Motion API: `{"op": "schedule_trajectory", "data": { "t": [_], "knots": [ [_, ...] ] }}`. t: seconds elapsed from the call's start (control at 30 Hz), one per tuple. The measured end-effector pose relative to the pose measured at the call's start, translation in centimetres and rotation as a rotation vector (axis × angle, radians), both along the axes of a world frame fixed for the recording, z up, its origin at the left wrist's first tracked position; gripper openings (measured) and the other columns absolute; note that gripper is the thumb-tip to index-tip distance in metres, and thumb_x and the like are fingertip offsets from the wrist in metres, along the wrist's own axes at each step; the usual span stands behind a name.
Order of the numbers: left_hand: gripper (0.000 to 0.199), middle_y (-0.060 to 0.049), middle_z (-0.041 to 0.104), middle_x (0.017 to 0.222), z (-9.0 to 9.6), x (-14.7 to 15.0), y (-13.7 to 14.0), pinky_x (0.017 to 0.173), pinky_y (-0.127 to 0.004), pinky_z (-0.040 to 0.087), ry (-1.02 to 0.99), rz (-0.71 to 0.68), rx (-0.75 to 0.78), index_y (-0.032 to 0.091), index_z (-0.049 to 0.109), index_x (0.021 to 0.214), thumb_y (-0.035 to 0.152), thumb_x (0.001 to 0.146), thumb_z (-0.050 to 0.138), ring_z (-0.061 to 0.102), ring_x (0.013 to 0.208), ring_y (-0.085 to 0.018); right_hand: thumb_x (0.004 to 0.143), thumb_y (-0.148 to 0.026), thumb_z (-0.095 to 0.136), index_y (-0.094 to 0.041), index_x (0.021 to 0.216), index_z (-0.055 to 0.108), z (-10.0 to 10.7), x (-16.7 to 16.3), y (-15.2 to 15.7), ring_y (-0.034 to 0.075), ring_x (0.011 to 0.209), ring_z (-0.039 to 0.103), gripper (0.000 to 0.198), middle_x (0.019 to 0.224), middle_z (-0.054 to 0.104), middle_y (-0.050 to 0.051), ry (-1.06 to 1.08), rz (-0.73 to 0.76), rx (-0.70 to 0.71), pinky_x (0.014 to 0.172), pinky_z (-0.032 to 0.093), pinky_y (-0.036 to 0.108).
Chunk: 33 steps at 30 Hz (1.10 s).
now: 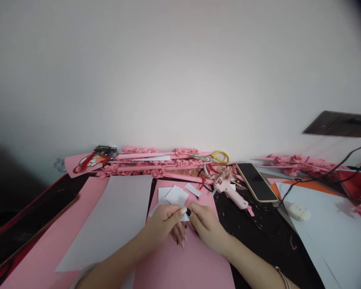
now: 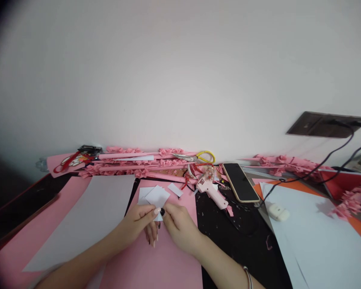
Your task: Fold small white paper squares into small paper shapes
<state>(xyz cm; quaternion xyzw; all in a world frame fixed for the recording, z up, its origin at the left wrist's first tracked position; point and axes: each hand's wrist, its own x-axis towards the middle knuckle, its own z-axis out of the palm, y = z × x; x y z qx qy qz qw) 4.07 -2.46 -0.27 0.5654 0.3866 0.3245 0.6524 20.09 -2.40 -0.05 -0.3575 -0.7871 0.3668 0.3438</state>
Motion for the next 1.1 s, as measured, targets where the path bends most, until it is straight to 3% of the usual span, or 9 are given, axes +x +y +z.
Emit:
{"op": "schedule_trajectory", "data": {
  "t": [0.27, 0.53, 0.73, 0.93, 1.1],
  "knots": [
    [0.032, 0.001, 0.059, 0.047, 0.02, -0.28, 0.18, 0.043, -0.021, 0.045, 0.014, 0.009, 0.048, 0.015, 0.050, 0.063, 0.038, 0.084, 0.046, 0.055, 0.039, -0.011, 0.089, -0.021, 0.034, -0.018, 0.064, 0.037, -0.45, 0.24, 0.37, 0.010, 0.051, 0.037, 0.025, 0.058, 0.040, -0.004, -0.069, -0.093, 0.038, 0.049, 0.030, 0.020],
    [0.034, 0.006, 0.046, 0.037, 0.14, -0.68, 0.00, 0.036, -0.017, 0.034, 0.141, 0.152, 0.145, 0.017, 0.046, 0.057, 0.036, 0.085, 0.042, 0.043, 0.031, -0.007, 0.087, -0.016, 0.036, -0.019, 0.064, 0.036, -0.14, 0.27, 0.10, 0.010, 0.051, 0.035, 0.023, 0.057, 0.037, -0.004, -0.088, -0.191, 0.155, 0.050, 0.028, 0.021],
    [0.034, 0.006, 0.043, 0.040, 0.20, -0.60, 0.03, 0.039, -0.018, 0.033, 0.118, 0.022, 0.205, 0.018, 0.043, 0.056, 0.034, 0.085, 0.041, 0.041, 0.035, -0.007, 0.089, -0.019, 0.034, -0.019, 0.068, 0.040, 0.36, -0.14, -0.36, 0.011, 0.055, 0.041, 0.021, 0.063, 0.045, -0.002, -0.089, 0.052, 0.116, 0.053, 0.032, 0.021],
    [0.040, 0.003, 0.046, 0.045, -0.25, -0.70, -0.08, 0.041, -0.019, 0.033, 0.022, -0.087, 0.171, 0.017, 0.043, 0.059, 0.041, 0.089, 0.032, 0.042, 0.038, -0.008, 0.082, -0.019, 0.045, -0.019, 0.063, 0.035, -0.41, 0.10, -0.27, 0.009, 0.049, 0.033, 0.022, 0.056, 0.036, -0.005, -0.158, 0.013, 0.090, 0.047, 0.026, 0.020],
    [0.035, 0.003, 0.048, 0.050, -0.17, -0.67, -0.02, 0.041, -0.019, 0.036, 0.030, -0.093, 0.165, 0.016, 0.046, 0.064, 0.039, 0.089, 0.034, 0.044, 0.040, -0.008, 0.083, -0.012, 0.039, -0.018, 0.063, 0.037, -0.30, 0.22, -0.08, 0.010, 0.052, 0.039, 0.021, 0.058, 0.041, -0.004, -0.146, 0.000, 0.102, 0.051, 0.031, 0.021]
  ]
}}
